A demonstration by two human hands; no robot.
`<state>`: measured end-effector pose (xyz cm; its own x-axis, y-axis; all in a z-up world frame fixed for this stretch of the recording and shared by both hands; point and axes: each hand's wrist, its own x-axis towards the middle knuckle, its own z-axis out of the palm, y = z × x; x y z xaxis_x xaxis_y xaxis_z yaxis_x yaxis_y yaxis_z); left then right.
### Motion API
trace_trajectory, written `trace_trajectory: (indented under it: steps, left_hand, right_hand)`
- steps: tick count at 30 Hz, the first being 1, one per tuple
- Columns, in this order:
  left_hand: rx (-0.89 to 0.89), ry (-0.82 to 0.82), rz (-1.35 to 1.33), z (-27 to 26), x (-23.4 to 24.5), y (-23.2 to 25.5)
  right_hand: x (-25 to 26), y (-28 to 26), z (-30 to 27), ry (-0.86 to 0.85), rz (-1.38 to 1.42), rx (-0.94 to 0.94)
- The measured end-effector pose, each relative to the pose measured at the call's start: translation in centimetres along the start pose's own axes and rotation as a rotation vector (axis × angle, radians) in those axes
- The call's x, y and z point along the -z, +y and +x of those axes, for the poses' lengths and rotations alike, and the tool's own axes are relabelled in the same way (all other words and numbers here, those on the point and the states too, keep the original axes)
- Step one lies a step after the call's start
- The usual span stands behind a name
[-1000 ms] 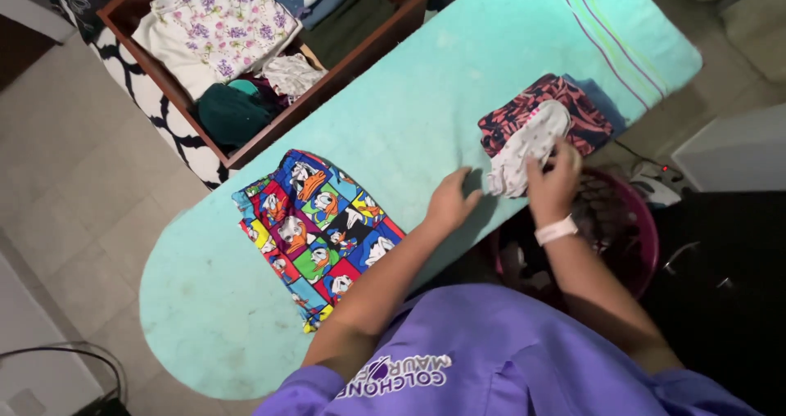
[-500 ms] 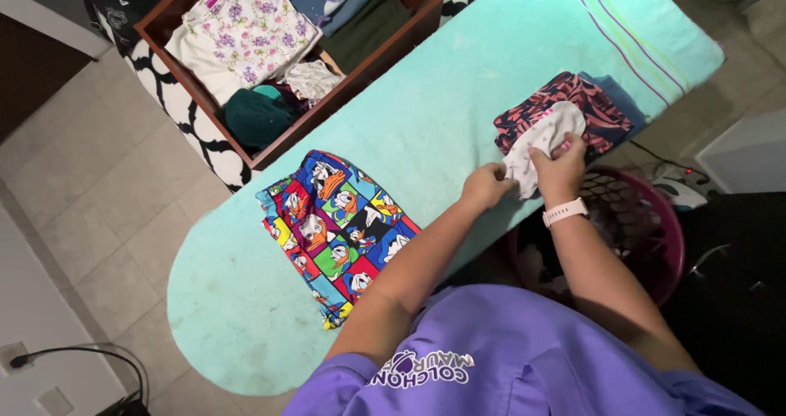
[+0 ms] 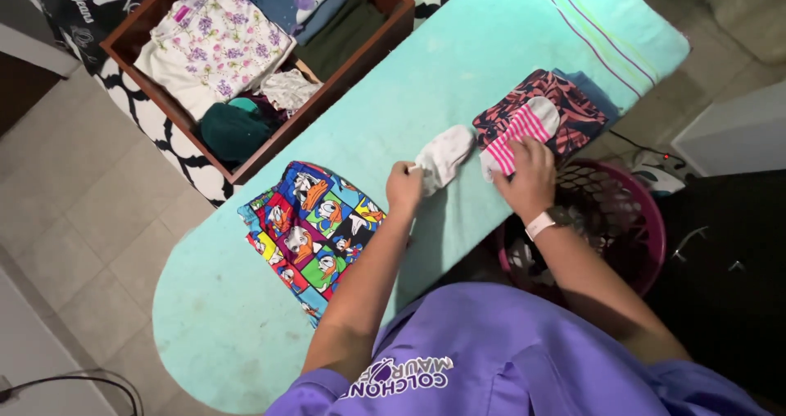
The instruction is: The person folds a pair of colorful cartoon-patterned shorts on a light green ironing board, then places the folded shorts into a wooden drawer. The person also folds and places a floral-patterned top and a dark patterned garment into the drawer.
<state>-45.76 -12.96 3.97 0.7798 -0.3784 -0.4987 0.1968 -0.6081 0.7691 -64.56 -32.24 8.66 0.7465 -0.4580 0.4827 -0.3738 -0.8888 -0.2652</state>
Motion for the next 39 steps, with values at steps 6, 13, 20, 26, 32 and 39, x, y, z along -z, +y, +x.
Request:
trace_trajectory:
  steps: [6, 13, 20, 26, 32, 39]
  left_hand:
    - [-0.677, 0.521, 0.168, -1.6, -3.3, 0.1]
    - [-0.523, 0.008, 0.102, -3.8, -6.0, 3.3]
    - [-0.193, -0.406, -0.291, -2.7, -8.8, 5.0]
    - [-0.208, -0.01, -0.186, 0.1, -6.1, 3.1]
    - [-0.462, 0.501, -0.026, -0.8, -2.1, 2.5]
    - [-0.838, 0.28, -0.072, -3.1, -4.9, 3.0]
  right_hand:
    - [0.4, -0.8, 0.4, 0.084, -0.234, 0.088]
    - [-1.5, 3.0, 0.5, 0.168, -0.304, 0.087]
    - [-1.8, 0.1, 1.1, 0.052, -0.022, 0.093]
    - [-0.4, -0.7, 0.9, -0.051, 0.138, 0.197]
    - [0.0, 1.0, -0.1, 0.056, -0.261, 0.147]
    - [-3.3, 3.1, -0.1, 0.036, -0.448, 0.037]
